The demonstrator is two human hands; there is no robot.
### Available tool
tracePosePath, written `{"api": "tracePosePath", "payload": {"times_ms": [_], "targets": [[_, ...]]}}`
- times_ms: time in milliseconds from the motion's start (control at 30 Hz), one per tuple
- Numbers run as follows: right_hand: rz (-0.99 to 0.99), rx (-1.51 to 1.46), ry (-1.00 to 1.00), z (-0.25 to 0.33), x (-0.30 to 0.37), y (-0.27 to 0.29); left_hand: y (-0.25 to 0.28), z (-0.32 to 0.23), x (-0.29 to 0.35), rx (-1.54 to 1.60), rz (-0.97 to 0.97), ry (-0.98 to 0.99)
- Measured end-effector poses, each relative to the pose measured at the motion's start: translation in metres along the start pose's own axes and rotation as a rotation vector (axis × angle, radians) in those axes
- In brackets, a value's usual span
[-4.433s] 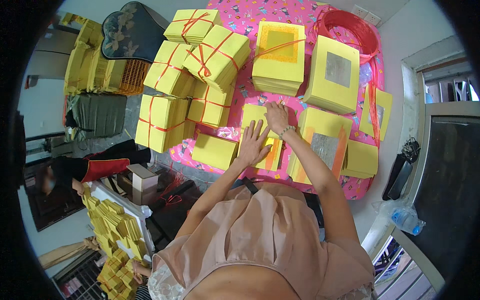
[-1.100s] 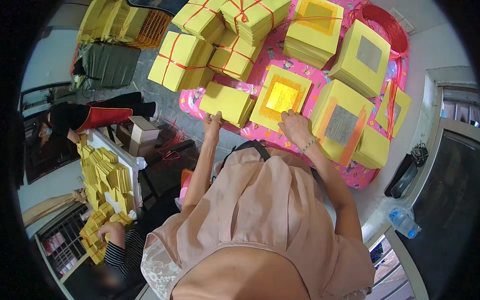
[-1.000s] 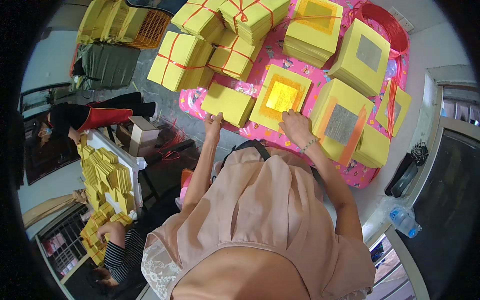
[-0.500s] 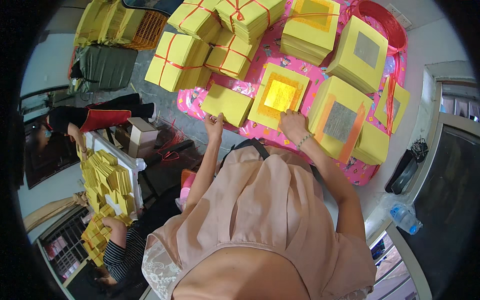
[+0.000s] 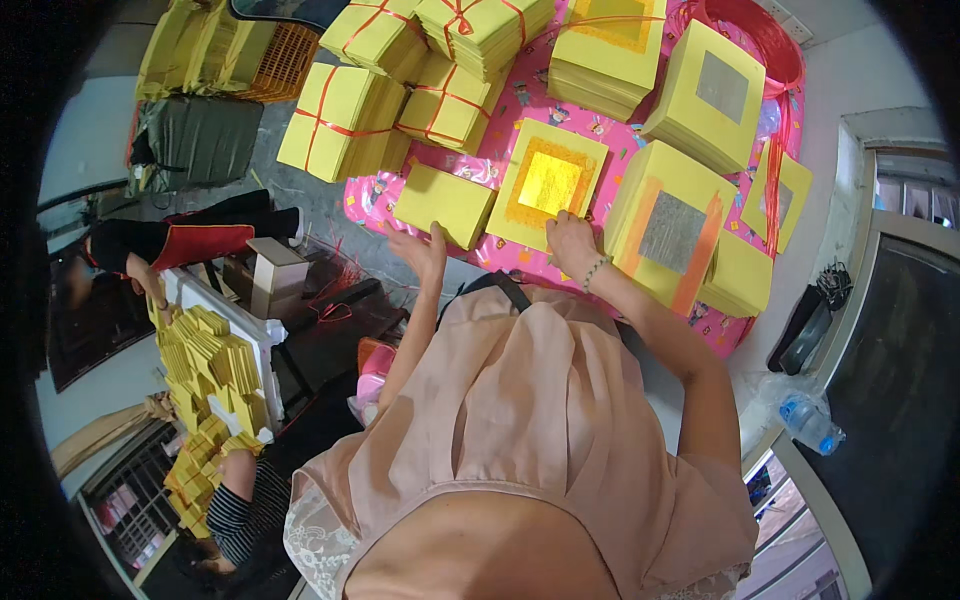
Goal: Stacking and organizing stacks of yellow joss paper on a table and bundling them.
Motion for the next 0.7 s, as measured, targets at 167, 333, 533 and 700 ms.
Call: {"api": "tracePosePath", "payload": {"times_ms": [167,333,533,700], "targets": [[-0.037,-0.164,0.063,-0.013,0.009,0.003,-0.015,-0.054,0.005,-0.282,0.227,-0.569],[0.025,-0.191,0.085,-0.021,0.0,-0.012,-0.037,-0.026,0.008,-0.254,0.302,-0.586],[-0.017,-0.251,0.123,-0.028,-0.002,-0.017,-0.035,-0.026,0.006,-0.197,0.285,-0.606],[-0.044,-0.288,0.14,-0.03,0.002,-0.013,-0.025,-0.033,0.002,-0.182,0.321,-0.577]]}}
Point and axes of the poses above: each hand's wrist, its own x-axis away from the middle knuckle, its own y-axis out of the back of the hand, z = x × y, the point moved 8 cm from there along -x, towards the middle knuckle, and after that the axes turned 1 degree about z, right-handed, at the moved point
